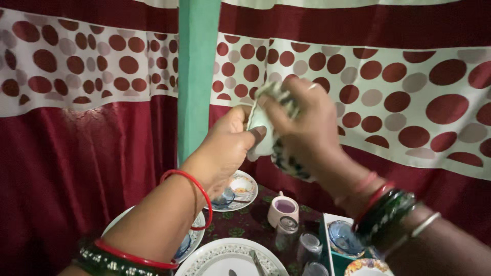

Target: The person wipes various pieces of tableware with a patterned cloth, including a blue bowl, a small bowl, a spoon, and several glasses. The items are handled one at a time and placed back on the table after being wiped.

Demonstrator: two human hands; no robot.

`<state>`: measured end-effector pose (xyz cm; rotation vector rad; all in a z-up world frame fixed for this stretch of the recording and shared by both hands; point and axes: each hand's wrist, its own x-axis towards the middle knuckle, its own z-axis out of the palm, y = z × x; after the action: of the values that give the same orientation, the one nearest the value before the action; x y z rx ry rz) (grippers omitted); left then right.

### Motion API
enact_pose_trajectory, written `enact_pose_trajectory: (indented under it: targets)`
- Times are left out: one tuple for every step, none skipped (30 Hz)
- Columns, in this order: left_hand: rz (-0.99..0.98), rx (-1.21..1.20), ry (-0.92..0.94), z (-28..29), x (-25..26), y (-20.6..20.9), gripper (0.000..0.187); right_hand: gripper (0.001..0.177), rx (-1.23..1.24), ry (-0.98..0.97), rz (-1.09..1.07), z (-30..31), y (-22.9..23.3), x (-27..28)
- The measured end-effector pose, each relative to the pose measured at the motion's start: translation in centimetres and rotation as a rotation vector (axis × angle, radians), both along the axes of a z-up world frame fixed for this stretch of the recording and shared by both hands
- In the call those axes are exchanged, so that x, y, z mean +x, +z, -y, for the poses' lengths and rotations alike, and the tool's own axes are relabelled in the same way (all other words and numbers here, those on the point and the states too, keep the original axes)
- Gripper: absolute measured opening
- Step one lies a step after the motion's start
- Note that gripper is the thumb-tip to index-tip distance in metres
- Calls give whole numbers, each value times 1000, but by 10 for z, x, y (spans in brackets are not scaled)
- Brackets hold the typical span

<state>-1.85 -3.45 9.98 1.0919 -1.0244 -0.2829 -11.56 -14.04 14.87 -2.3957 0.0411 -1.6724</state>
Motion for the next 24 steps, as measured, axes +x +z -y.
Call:
enact_pose_trajectory:
  targets:
    - [8,-8,-20,-2,1,0,29,35,170,47,-66,4,10,2]
    - [16,-16,-40,-5,4,1,28,37,249,81,-91,7,16,5]
    - [22,-24,-61,-6,5,2,28,38,327,112,-117,8,18,6]
    - [22,-11,-24,-8,6,1,28,39,405,144,-144,8,18,7]
    - [28,1,13,-8,8,3,27,38,221,71,-80,8,17,10]
    - [33,13,50,-9,10,4,26,36,38,-1,-16,6,11,12]
    - [9,-17,62,-10,12,4,29,36,-145,-72,46,2,0,14]
    - [-14,-47,74,-12,13,4,32,33,-276,-74,118,-2,-10,16]
    - [-41,-77,85,-13,14,2,36,31,-406,-75,186,-4,-17,18]
    - [0,-26,99,-16,14,1,31,28,-536,-76,254,-3,-19,20]
    - [43,26,112,-20,14,-1,27,28,-251,48,136,-2,-21,22]
    - [85,78,124,-23,14,-1,23,28,32,171,12,1,-19,24]
    - [81,71,99,-26,13,-2,24,29,314,296,-122,4,-13,27]
    - [77,64,75,-30,12,-2,26,29,524,433,-135,8,-7,28]
    - [75,55,47,-31,10,-1,27,29,733,565,-144,11,-2,29]
    - [83,20,35,-33,8,-1,28,29,944,694,-151,12,-3,29]
    - [93,-18,22,-33,6,0,29,32,1112,702,-186,12,-3,30]
    - [103,-55,8,-32,4,0,30,35,1281,707,-223,10,-6,32]
    - [136,-33,99,-30,2,-1,30,39,1450,714,-263,6,-12,34]
    - [167,-11,191,-25,0,-2,30,38,1422,802,-216,1,-23,36]
    - [197,16,283,-22,-2,-5,30,38,1397,890,-169,-7,-38,37]
    - [234,42,333,-21,-1,-6,29,38,1370,978,-122,-11,-44,40]
    - [271,68,382,-19,0,-8,29,38,1381,966,-124,-12,-47,41]
    - [308,94,431,-18,0,-9,29,39,1392,955,-127,-12,-50,39]
